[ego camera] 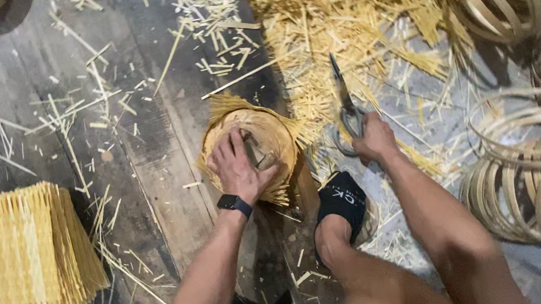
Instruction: The person sits on the floor assembling bamboo steamer lids. They fit a woven bamboo sheet into a round bamboo rim, press it with a wooden block mold, trim the excess bamboo strips around the edge with scissors, and set finished lids aside with completed ones.
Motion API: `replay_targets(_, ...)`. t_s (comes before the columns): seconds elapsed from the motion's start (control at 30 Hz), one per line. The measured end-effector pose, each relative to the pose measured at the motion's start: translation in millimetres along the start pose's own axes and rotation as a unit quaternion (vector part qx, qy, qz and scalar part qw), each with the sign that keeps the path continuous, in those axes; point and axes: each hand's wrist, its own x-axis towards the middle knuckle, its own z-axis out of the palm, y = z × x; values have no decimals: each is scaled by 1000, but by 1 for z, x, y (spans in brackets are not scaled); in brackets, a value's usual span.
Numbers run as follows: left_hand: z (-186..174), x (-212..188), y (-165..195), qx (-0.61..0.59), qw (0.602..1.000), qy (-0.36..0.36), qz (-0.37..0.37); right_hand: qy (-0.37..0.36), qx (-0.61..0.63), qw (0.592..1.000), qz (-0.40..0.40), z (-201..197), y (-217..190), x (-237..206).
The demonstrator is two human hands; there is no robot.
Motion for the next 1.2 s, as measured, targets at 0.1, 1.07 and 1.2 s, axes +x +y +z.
replay_targets(0.1, -11, 3, -9, 40, 996, -59, 52, -136, 105, 985, 35, -18, 16, 5)
replay_targets(1.07, -23, -3, 23, 61, 994, -88, -6, 111, -274, 922, -250, -16, -87, -35)
replay_targets(1.2, -30, 1, 21, 33, 994, -82, 59, 49, -279, 923, -261, -31, -78, -28)
